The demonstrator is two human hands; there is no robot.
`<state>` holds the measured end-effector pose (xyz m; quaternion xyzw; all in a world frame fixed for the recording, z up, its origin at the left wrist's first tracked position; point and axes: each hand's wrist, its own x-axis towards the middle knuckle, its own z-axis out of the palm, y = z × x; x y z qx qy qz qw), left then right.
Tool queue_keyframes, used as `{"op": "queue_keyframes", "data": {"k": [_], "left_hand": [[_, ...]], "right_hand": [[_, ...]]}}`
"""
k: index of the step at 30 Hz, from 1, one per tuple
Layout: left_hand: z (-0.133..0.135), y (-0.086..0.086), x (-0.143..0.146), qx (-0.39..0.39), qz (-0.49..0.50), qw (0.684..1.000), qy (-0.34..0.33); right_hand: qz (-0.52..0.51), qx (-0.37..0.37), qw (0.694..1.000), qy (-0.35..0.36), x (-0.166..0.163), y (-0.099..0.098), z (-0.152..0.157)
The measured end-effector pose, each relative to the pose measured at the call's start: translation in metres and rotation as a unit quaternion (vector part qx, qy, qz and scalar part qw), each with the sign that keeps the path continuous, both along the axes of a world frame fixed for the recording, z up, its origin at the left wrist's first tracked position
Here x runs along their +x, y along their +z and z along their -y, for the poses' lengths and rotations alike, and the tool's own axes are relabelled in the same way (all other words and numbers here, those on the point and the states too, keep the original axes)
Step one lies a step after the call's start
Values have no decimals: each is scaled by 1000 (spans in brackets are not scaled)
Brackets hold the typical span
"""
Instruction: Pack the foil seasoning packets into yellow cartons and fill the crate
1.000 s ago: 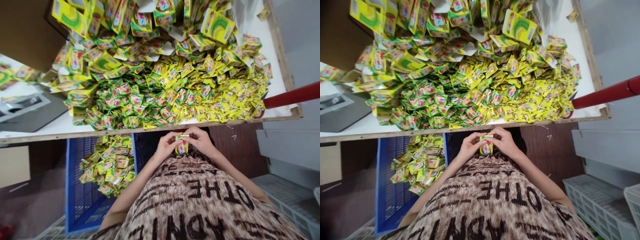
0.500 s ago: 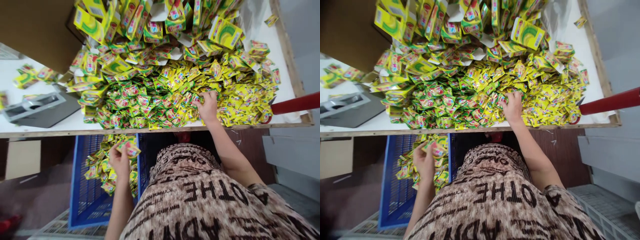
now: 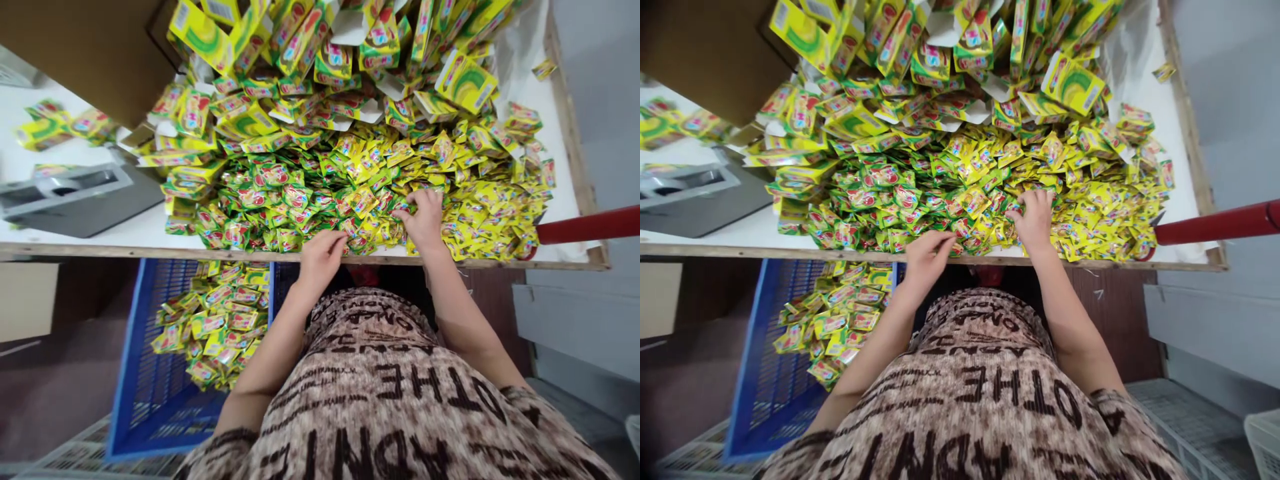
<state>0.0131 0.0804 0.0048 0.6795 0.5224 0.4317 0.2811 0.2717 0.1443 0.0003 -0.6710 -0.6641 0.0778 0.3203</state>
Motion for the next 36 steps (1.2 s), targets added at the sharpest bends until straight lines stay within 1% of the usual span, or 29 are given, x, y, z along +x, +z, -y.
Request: {"op": "queue_keyframes", "data": {"k": [1,3,5,6,8,10,12,13,16,18,20,21,23,25,27,29,30,31,33,35,36], "left_hand": [[-7,-1,12,15,3,1000,-25],[-15,-5,23,25,13,999,-36],[-16,-9,20,8,20,999,-26],[-14,-11,16,-7,26,1000,-15],[-10,-12,4,-44,49,998,12],[-8,-10,-10,-79,81,993,40],[-12,-3,-24,-91,102,989,61],[-17,1,-31,-81,101,989,71],[-50,19,-49,-2,58,992,110],[-83,30,-58,53,20,990,132],[-120,39,-60,75,17,985,157],[-139,42,-58,68,37,981,176],[-173,47,-49,22,125,967,221],[-199,51,-39,-55,246,934,254],[-210,55,-31,-126,357,889,259],[-205,57,-28,-157,431,851,257],[-196,56,-28,-162,450,841,253],[-184,54,-28,-163,457,840,245],[-154,48,-29,-162,437,858,218],[-124,42,-28,-144,390,891,184],[-112,40,-26,-121,362,908,169]], "right_hand": [[-34,-13,999,6,-1,3,3],[-123,-49,991,28,-6,8,12],[-199,-85,974,65,-16,8,19],[-218,-101,967,85,-23,6,21],[-212,-129,963,108,-37,-1,24],[-162,-146,971,95,-49,-11,24],[-101,-147,981,74,-57,-18,25],[-75,-141,984,73,-60,-20,25],[-14,-118,990,81,-64,-22,27],[25,-104,991,78,-66,-19,31],[44,-86,992,80,-68,-17,35],[40,-78,992,86,-69,-17,37],[17,-71,993,93,-68,-19,42],[-14,-77,994,74,-66,-24,46],[-51,-90,994,47,-60,-29,49],[-95,-109,988,46,-53,-33,51],[-116,-120,985,51,-48,-34,51],[-138,-131,980,54,-44,-34,52],[-188,-151,969,45,-37,-35,52],[-259,-170,951,23,-33,-36,51],[-300,-179,937,14,-33,-36,51]]}}
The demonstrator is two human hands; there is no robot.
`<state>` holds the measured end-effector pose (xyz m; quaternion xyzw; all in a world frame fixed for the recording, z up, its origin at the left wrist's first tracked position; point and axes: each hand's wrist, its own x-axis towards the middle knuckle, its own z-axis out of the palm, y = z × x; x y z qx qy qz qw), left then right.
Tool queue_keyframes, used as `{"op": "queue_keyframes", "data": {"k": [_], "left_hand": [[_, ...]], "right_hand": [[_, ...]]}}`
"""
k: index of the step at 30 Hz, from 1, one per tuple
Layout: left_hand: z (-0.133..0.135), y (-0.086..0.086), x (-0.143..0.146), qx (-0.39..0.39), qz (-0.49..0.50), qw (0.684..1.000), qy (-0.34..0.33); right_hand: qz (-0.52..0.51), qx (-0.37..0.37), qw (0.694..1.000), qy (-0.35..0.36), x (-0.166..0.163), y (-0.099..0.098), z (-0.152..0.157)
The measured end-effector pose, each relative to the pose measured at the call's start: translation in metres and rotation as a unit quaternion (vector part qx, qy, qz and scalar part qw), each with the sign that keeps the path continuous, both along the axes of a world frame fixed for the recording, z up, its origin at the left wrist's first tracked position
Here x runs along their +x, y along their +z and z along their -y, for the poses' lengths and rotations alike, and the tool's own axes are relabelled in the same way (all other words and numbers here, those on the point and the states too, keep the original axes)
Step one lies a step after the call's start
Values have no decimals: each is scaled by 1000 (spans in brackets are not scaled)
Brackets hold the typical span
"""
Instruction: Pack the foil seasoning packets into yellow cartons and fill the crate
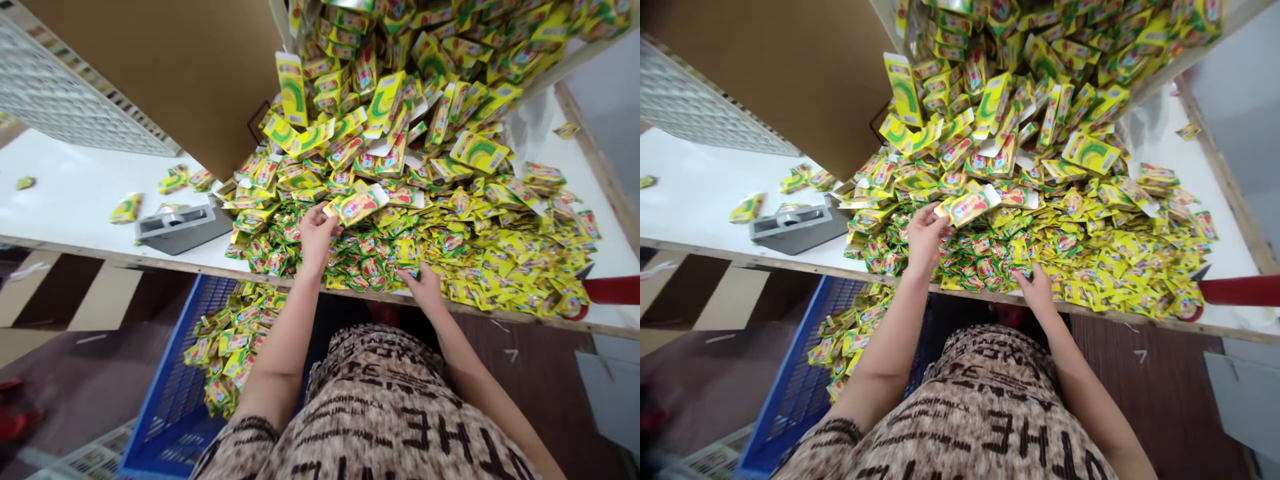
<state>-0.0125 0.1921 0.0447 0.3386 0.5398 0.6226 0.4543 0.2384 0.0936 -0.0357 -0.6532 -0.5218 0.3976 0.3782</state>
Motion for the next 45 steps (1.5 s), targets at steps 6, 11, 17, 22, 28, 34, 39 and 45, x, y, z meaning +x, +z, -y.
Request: {"op": "queue_keyframes", "data": {"k": [6,11,17,22,28,34,39,45], "left_hand": [[16,11,38,181,-217,958,-54],[13,15,76,186,-208,952,-129],[30,6,85,179,-208,948,-160],[48,10,81,127,-143,955,-225],[74,15,91,39,-14,969,-244],[102,14,78,-67,55,937,-338],[128,5,77,-119,-22,908,-401],[145,-10,88,-134,27,930,-341]], "right_hand": [[-202,-13,976,-79,-13,7,-6],[-207,45,962,-174,8,19,-5],[-218,95,953,-188,57,37,4],[-198,135,968,-69,53,65,11],[-43,276,959,39,9,88,36],[-59,246,963,94,-2,108,53],[-14,216,976,-14,7,109,38],[91,159,976,117,13,101,35]]}}
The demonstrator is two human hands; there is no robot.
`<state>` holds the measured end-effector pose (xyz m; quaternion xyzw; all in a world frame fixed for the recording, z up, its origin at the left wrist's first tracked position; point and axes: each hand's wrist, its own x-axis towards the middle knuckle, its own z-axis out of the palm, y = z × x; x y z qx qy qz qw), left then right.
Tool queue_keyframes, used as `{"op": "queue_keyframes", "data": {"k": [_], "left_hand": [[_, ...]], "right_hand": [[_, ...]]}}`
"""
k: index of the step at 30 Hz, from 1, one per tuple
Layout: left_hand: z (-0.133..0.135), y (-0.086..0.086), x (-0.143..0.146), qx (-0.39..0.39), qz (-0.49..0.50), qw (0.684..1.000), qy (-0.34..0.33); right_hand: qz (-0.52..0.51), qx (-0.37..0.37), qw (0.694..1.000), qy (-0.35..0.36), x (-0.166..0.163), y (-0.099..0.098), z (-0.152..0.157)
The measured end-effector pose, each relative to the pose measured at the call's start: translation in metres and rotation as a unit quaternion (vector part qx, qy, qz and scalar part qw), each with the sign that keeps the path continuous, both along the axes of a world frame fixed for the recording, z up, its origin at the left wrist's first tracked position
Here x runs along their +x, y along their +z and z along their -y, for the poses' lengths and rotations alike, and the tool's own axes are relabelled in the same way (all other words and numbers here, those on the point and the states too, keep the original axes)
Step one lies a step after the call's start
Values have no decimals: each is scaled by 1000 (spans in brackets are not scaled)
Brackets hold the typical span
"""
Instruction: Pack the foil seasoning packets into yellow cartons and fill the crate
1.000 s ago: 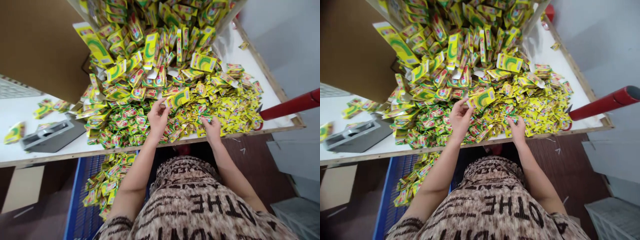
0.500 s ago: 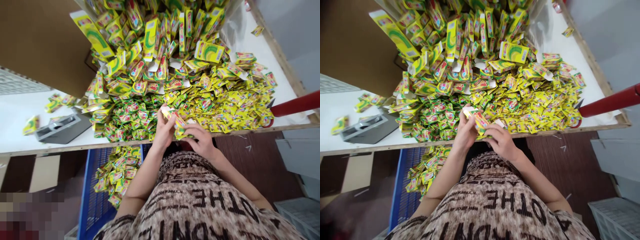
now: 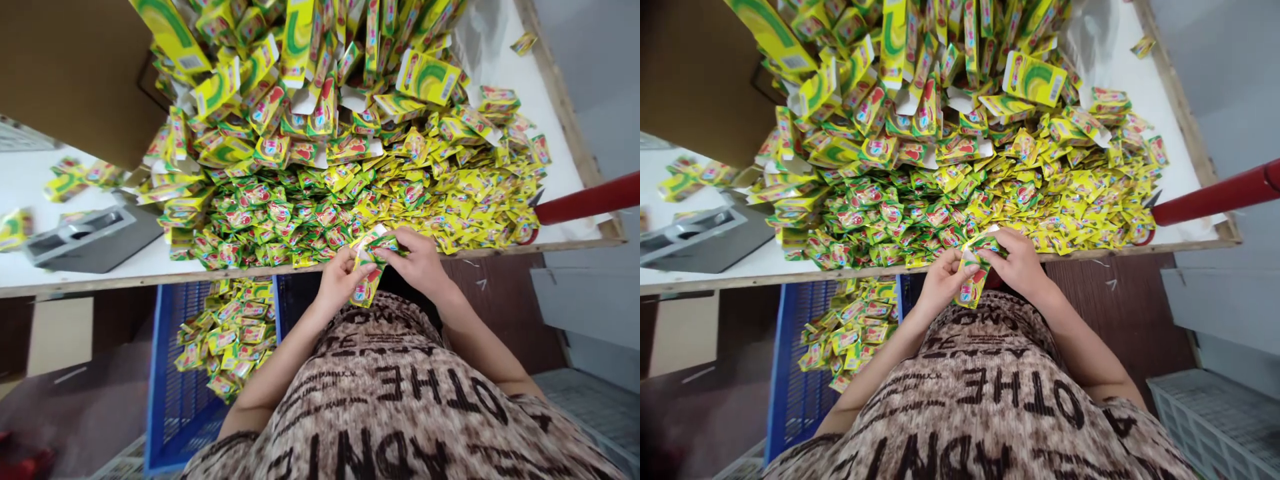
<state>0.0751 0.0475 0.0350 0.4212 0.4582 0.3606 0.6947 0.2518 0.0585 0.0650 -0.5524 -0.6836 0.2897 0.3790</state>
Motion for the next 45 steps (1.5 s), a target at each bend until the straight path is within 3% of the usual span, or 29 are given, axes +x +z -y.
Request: {"op": "queue_keyframes", "data": {"k": [5,9,12,15,19,23,30,36,40,42,45], "left_hand": [[13,-10,2,41,-57,998,-5],[24,-7,2,-12,10,1000,-16],[30,-3,-2,-85,81,993,-23],[36,0,-8,-105,100,989,-12],[41,-1,-13,-108,107,988,9],[44,-5,-17,-111,118,987,19],[45,-12,-24,-63,90,994,-3],[45,-7,-25,-93,113,989,6],[45,-7,-26,-75,98,992,-7],[45,-6,-25,-74,92,993,-8],[45,-3,-24,-121,124,984,41]], "right_hand": [[70,-79,984,146,8,12,-5],[95,-121,960,235,9,16,-5],[83,-141,967,196,6,16,0],[67,-121,977,160,-1,15,5],[64,-78,976,195,-7,9,9],[38,-40,981,184,-7,1,13],[37,-77,961,264,-17,-11,29],[-91,-80,986,111,-7,-14,33],[-24,-71,986,150,-10,-16,37],[-36,-75,987,135,-12,-15,39],[-135,-136,981,24,-13,-12,41]]}}
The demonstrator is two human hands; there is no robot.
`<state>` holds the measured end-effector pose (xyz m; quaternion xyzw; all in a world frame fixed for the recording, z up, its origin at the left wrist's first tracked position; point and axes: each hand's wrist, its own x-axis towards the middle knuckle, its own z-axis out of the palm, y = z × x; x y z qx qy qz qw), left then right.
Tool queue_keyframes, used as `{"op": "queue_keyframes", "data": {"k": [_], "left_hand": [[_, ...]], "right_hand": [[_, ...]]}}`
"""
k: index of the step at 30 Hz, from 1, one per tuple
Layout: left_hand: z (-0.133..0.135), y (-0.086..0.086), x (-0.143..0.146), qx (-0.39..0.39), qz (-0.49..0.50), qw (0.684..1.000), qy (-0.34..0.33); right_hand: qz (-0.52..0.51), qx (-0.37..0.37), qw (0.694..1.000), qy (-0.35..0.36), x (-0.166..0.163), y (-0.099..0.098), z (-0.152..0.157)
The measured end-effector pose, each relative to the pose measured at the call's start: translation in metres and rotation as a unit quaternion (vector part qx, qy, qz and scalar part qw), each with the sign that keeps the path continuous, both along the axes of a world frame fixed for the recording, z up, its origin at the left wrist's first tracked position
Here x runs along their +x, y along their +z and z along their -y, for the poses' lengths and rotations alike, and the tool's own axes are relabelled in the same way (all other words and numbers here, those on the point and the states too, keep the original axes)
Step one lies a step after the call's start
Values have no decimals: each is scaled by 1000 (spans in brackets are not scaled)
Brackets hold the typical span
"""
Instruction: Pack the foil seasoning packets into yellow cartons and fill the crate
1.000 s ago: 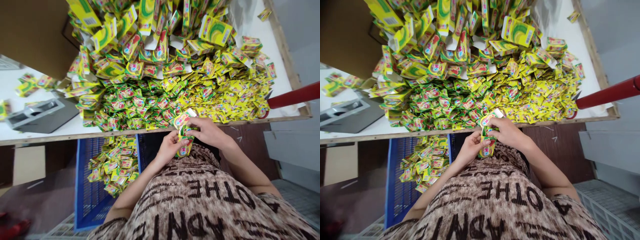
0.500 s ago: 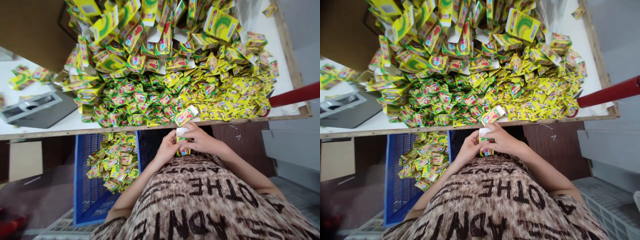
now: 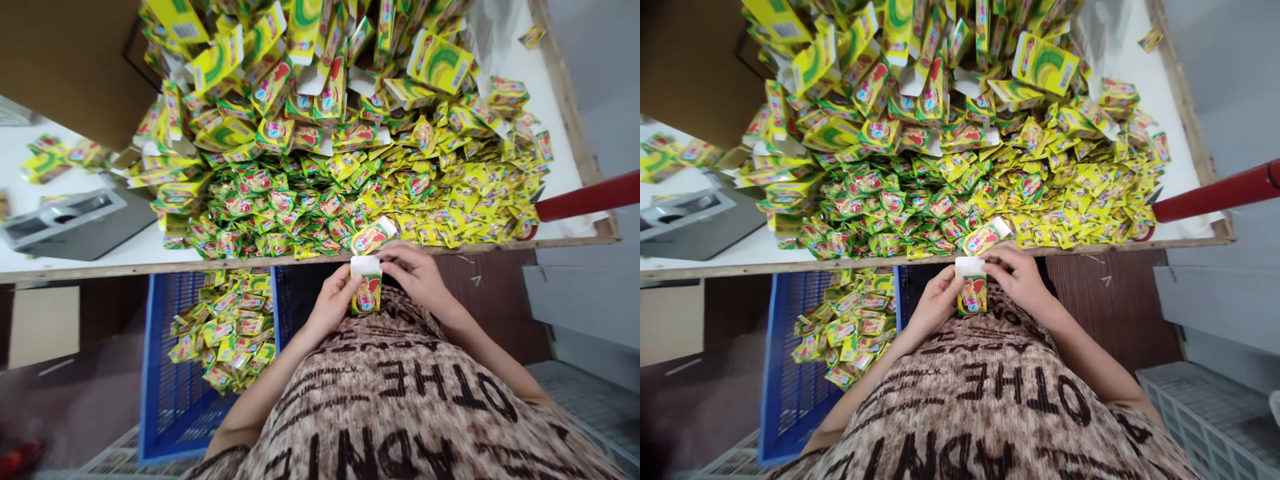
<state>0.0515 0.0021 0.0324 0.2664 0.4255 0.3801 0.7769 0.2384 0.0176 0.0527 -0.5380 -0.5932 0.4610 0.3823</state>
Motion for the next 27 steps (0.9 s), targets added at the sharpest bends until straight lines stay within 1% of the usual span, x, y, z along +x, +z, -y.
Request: {"op": "queue_keyframes", "data": {"k": [1,3,5,6,7,8,10,13,15,18,21,24,27], "left_hand": [[-1,2,0,-29,19,999,18],[-3,5,0,-89,58,994,31],[-7,9,-1,-124,77,989,14],[-9,10,-2,-131,79,988,1],[-11,11,-3,-130,77,988,-9],[-13,11,-4,-126,73,989,-17],[-16,9,-5,-112,56,992,-23],[-20,3,-5,-72,9,997,5],[-22,-3,-6,-25,-41,998,31],[-21,-7,-8,39,-104,993,37],[-21,-5,-9,68,-129,989,24],[-22,0,-6,75,-127,989,26],[-24,1,-3,61,-121,990,28]], "right_hand": [[-42,-50,997,-31,0,0,1],[-140,-167,975,-49,-1,-1,3],[-231,-265,936,-30,-3,-3,4],[-260,-295,919,-19,-4,-4,4],[-275,-313,909,-10,-6,-5,3],[-272,-322,907,-4,-7,-5,2],[-228,-309,923,-6,-11,-6,0],[-156,-244,957,-28,-14,-9,-1],[-143,-208,967,-32,-15,-11,-1],[-145,-198,969,-35,-14,-12,-2],[-160,-220,961,-42,-13,-8,-6],[-170,-239,956,-26,-13,-4,-10],[-173,-247,953,-18,-14,-3,-11]]}}
